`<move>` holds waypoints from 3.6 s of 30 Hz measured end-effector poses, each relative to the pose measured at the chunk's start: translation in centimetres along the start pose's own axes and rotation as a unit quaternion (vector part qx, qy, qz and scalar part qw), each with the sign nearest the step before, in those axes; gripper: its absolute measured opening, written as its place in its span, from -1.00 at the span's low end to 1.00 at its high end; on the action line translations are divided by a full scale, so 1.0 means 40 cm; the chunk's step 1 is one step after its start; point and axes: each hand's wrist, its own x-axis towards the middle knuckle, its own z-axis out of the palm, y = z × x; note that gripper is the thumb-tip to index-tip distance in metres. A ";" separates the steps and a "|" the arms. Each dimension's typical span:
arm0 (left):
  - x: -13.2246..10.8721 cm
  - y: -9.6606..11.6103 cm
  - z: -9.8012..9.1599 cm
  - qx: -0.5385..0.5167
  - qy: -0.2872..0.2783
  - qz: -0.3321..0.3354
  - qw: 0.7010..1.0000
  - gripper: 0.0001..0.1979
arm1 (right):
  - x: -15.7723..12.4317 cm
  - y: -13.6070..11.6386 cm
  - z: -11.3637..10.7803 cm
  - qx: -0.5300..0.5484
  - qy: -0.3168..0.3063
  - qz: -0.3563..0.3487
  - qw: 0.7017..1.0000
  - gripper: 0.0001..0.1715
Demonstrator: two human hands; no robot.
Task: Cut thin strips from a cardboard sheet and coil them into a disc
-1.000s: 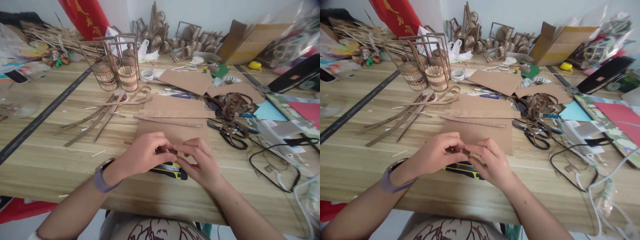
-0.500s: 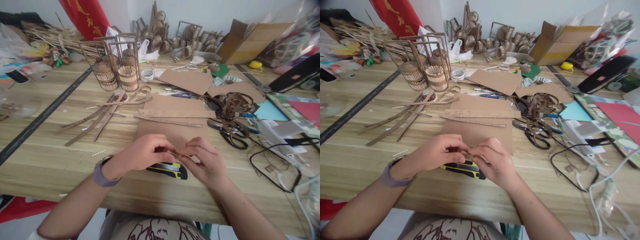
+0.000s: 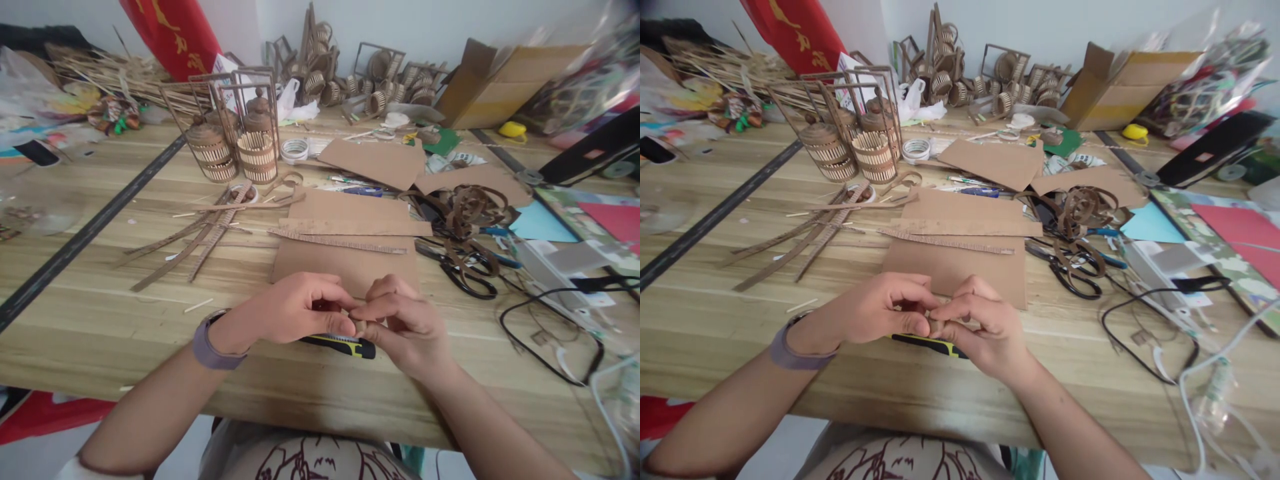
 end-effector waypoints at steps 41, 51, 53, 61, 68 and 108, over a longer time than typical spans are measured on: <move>-0.009 0.007 0.021 0.030 0.097 -0.017 0.995 -0.73 | -0.001 0.004 -0.014 -0.167 -0.015 -0.067 0.984 -0.83; -0.007 0.006 0.020 0.089 0.100 -0.031 0.991 -0.70 | -0.002 0.009 -0.015 -0.219 -0.043 -0.121 0.967 -0.86; -0.011 0.005 0.008 0.079 0.072 -0.030 0.994 -0.72 | 0.002 0.005 -0.019 -0.195 -0.045 -0.108 0.974 -0.87; -0.009 0.003 -0.002 0.037 0.000 0.016 0.999 -0.68 | 0.002 -0.010 -0.012 -0.086 -0.019 -0.049 0.995 -0.98; -0.007 0.007 -0.003 0.017 -0.032 0.041 0.998 -0.64 | 0.005 -0.016 -0.005 0.003 -0.027 -0.007 1.000 -0.92; 0.003 0.000 0.031 -0.031 0.073 -0.039 0.996 -0.61 | 0.008 0.015 -0.012 -0.069 -0.014 -0.013 0.997 -0.93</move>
